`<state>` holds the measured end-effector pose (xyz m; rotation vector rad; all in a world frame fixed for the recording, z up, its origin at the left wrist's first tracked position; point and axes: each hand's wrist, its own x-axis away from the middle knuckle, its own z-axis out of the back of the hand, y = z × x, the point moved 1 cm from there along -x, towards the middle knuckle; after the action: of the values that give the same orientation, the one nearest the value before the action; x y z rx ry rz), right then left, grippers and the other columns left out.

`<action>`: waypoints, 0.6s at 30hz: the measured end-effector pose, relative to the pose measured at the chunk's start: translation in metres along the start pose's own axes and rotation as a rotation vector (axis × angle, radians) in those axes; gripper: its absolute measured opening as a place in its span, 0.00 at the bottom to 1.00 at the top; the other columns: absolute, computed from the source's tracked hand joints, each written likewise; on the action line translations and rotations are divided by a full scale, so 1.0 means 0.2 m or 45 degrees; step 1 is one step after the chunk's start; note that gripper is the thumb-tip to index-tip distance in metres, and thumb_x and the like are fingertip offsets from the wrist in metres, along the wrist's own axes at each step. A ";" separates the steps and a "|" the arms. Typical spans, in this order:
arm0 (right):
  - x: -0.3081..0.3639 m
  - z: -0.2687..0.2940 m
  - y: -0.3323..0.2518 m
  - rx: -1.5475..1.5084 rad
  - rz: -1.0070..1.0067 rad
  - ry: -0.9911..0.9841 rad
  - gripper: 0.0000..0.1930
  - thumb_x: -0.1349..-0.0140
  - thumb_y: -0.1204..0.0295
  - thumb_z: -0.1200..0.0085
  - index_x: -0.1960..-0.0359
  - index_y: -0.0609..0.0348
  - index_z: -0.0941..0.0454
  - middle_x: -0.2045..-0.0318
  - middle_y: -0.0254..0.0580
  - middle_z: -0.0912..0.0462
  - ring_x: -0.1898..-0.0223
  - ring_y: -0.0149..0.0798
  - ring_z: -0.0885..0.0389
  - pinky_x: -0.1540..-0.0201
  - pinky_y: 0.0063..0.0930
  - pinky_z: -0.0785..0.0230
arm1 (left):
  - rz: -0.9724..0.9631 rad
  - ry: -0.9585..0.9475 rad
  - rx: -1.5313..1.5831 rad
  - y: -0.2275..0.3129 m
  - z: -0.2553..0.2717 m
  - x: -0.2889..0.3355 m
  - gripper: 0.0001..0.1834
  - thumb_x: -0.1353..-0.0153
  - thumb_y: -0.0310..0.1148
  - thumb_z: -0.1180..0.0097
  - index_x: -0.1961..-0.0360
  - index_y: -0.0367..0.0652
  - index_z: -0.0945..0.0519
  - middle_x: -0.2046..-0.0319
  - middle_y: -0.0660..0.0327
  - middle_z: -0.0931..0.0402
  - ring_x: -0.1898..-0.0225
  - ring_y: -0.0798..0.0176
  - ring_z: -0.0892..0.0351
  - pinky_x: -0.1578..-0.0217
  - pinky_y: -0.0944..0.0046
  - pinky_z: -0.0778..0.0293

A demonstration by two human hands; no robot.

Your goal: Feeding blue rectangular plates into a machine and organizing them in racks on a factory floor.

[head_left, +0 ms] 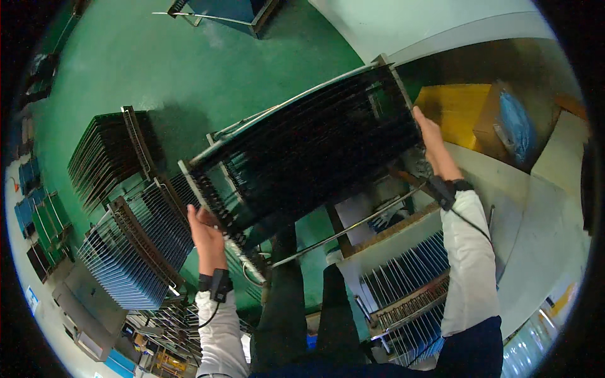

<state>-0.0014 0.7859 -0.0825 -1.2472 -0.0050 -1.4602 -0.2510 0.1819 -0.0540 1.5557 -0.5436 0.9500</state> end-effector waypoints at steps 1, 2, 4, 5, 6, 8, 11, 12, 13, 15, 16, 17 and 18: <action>0.10 -0.06 -0.03 -0.006 0.001 -0.020 0.42 0.40 0.37 0.41 0.44 0.69 0.22 0.44 0.46 0.21 0.43 0.39 0.26 0.39 0.36 0.38 | -0.045 -0.028 0.041 0.08 0.05 -0.03 0.28 0.38 0.61 0.38 0.63 0.42 0.19 0.72 0.69 0.28 0.66 0.67 0.33 0.59 0.64 0.37; 0.25 -0.14 -0.07 -0.154 -0.083 -0.153 0.41 0.39 0.38 0.41 0.43 0.70 0.22 0.43 0.47 0.21 0.42 0.39 0.27 0.38 0.36 0.38 | -0.106 0.024 -0.004 0.14 0.04 0.00 0.28 0.38 0.60 0.38 0.63 0.42 0.18 0.72 0.69 0.28 0.67 0.68 0.33 0.61 0.64 0.38; 0.43 -0.14 -0.07 -0.313 -0.152 -0.265 0.41 0.38 0.40 0.41 0.42 0.71 0.23 0.41 0.48 0.22 0.40 0.39 0.28 0.37 0.36 0.39 | -0.122 0.035 -0.130 0.26 0.05 0.00 0.34 0.38 0.63 0.40 0.54 0.38 0.18 0.64 0.64 0.24 0.61 0.64 0.29 0.55 0.63 0.34; 0.47 -0.13 -0.02 -0.315 -0.217 -0.258 0.40 0.37 0.41 0.41 0.42 0.71 0.24 0.41 0.48 0.23 0.39 0.39 0.28 0.36 0.37 0.40 | -0.129 0.025 -0.129 0.27 0.10 -0.03 0.34 0.38 0.63 0.40 0.54 0.38 0.18 0.64 0.64 0.24 0.61 0.64 0.29 0.55 0.63 0.34; 0.49 -0.11 0.02 -0.315 -0.284 -0.237 0.40 0.37 0.41 0.41 0.41 0.71 0.24 0.40 0.49 0.23 0.39 0.39 0.29 0.36 0.37 0.40 | -0.139 -0.027 -0.160 0.27 0.09 -0.03 0.33 0.38 0.62 0.40 0.54 0.38 0.18 0.64 0.64 0.24 0.61 0.64 0.29 0.55 0.63 0.34; 0.48 -0.04 0.13 -0.270 -0.216 -0.168 0.40 0.37 0.41 0.41 0.40 0.69 0.24 0.40 0.48 0.23 0.39 0.39 0.29 0.35 0.37 0.41 | -0.113 -0.054 -0.201 0.26 0.11 -0.06 0.31 0.38 0.62 0.40 0.56 0.41 0.18 0.65 0.66 0.23 0.61 0.64 0.29 0.54 0.61 0.35; 0.48 -0.02 0.13 -0.169 -0.127 -0.080 0.40 0.37 0.40 0.42 0.40 0.68 0.24 0.40 0.47 0.23 0.39 0.39 0.29 0.35 0.36 0.41 | -0.052 -0.027 -0.040 0.20 0.13 -0.08 0.25 0.35 0.56 0.39 0.61 0.41 0.16 0.69 0.68 0.21 0.63 0.68 0.27 0.56 0.67 0.35; 0.48 -0.01 0.14 -0.125 -0.105 -0.030 0.40 0.37 0.40 0.42 0.39 0.67 0.24 0.40 0.47 0.23 0.39 0.39 0.29 0.35 0.36 0.42 | -0.058 0.036 -0.072 0.19 0.09 -0.02 0.24 0.35 0.55 0.39 0.61 0.41 0.16 0.67 0.67 0.19 0.61 0.68 0.25 0.56 0.68 0.35; 0.47 -0.01 0.15 -0.124 -0.110 -0.026 0.40 0.37 0.40 0.42 0.39 0.67 0.24 0.40 0.47 0.23 0.39 0.39 0.29 0.35 0.36 0.42 | -0.074 -0.118 -0.005 0.15 0.10 -0.06 0.24 0.34 0.54 0.40 0.61 0.41 0.17 0.66 0.66 0.19 0.60 0.68 0.25 0.56 0.67 0.34; 0.43 -0.03 0.14 -0.152 -0.069 -0.148 0.41 0.37 0.39 0.43 0.39 0.68 0.24 0.40 0.47 0.24 0.38 0.39 0.30 0.35 0.35 0.43 | -0.132 -0.121 -0.066 0.07 0.04 -0.06 0.22 0.33 0.53 0.39 0.58 0.41 0.17 0.62 0.65 0.19 0.59 0.66 0.25 0.53 0.65 0.34; 0.42 -0.06 0.14 -0.153 -0.064 -0.156 0.41 0.37 0.39 0.43 0.39 0.68 0.24 0.40 0.47 0.24 0.38 0.39 0.30 0.35 0.35 0.43 | -0.085 -0.113 -0.024 0.01 0.05 -0.11 0.21 0.34 0.50 0.38 0.55 0.41 0.18 0.57 0.63 0.20 0.58 0.65 0.26 0.51 0.64 0.34; 0.41 -0.09 0.13 -0.139 -0.086 -0.099 0.41 0.37 0.39 0.43 0.40 0.68 0.23 0.42 0.46 0.23 0.40 0.38 0.29 0.36 0.35 0.42 | -0.145 -0.034 -0.063 -0.03 0.06 -0.15 0.19 0.33 0.47 0.37 0.53 0.42 0.19 0.57 0.63 0.21 0.56 0.65 0.27 0.49 0.65 0.35; 0.39 -0.07 0.16 -0.126 -0.118 -0.016 0.41 0.37 0.38 0.44 0.41 0.68 0.23 0.43 0.45 0.22 0.42 0.38 0.28 0.37 0.34 0.41 | -0.191 -0.100 -0.137 -0.06 0.01 -0.10 0.18 0.33 0.46 0.37 0.54 0.43 0.19 0.59 0.64 0.22 0.57 0.65 0.27 0.49 0.65 0.36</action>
<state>0.0301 0.7093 -0.0564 -1.3515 0.0008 -1.5480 -0.2535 0.1798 -0.0775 1.5190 -0.5169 0.7369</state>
